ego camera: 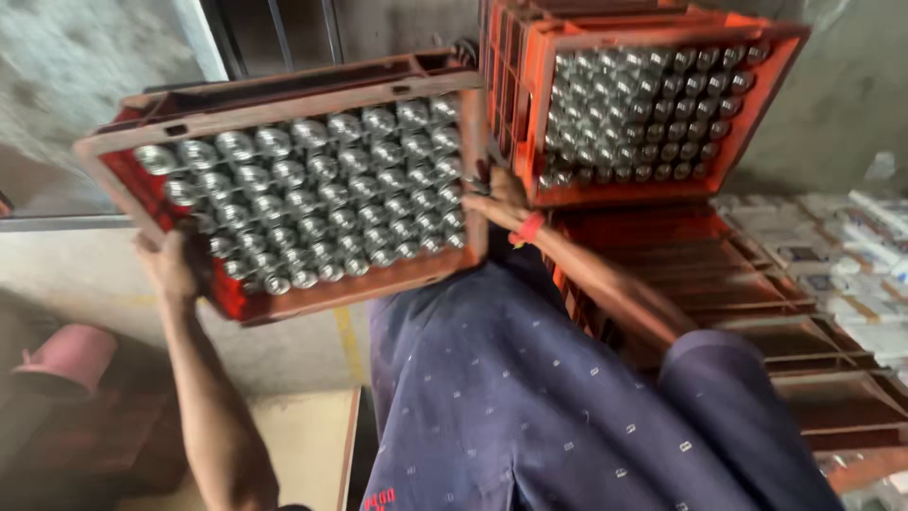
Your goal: The person stands on a workshop floor holding a long metal shaft tool. They pick cup-shaped machined metal parts one at a time from an orange divider crate, press each part onto the shaft, and place filled or processed parts into an adjacent tray section, repeating the cycle continuously.
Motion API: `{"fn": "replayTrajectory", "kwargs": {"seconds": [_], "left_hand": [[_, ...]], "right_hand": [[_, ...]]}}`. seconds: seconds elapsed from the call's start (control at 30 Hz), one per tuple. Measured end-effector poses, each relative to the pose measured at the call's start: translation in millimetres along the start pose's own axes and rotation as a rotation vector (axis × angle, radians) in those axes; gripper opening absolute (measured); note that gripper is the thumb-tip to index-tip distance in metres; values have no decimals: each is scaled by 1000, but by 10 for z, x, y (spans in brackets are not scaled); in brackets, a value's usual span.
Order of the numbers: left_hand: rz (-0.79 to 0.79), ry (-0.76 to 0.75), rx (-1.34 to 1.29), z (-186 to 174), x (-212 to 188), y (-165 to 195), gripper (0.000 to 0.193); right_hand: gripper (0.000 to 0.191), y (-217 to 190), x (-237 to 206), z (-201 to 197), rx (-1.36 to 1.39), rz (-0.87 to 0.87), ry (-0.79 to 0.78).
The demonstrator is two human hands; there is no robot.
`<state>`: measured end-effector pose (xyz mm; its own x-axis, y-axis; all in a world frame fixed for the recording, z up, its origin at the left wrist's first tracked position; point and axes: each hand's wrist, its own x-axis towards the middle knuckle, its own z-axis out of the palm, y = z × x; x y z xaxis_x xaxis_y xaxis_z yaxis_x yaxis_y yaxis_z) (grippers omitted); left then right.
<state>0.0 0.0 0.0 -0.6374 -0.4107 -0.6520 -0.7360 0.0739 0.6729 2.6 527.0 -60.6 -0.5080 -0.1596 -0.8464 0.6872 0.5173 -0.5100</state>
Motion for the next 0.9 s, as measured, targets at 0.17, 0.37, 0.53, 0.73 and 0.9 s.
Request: {"fn": "replayTrajectory", "kwargs": {"seconds": [0.17, 0.37, 0.53, 0.73, 0.9], "left_hand": [[83, -127, 5, 713, -404, -461, 33], [-115, -9, 31, 2270, -721, -861, 38], [-49, -139, 130, 3305, -1039, -607, 48], [-13, -197, 200, 4398, -1452, -245, 42], [30, -219, 319, 4897, -1588, -72, 43]], "right_hand": [[48, 687, -276, -470, 3, 98, 75], [50, 1194, -565, -1429, -108, 367, 388], [42, 1383, -785, -2168, -172, 204, 540], [24, 1836, -918, -2979, 109, 185, 561], [29, 1918, -986, -3296, 105, 369, 602]]}}
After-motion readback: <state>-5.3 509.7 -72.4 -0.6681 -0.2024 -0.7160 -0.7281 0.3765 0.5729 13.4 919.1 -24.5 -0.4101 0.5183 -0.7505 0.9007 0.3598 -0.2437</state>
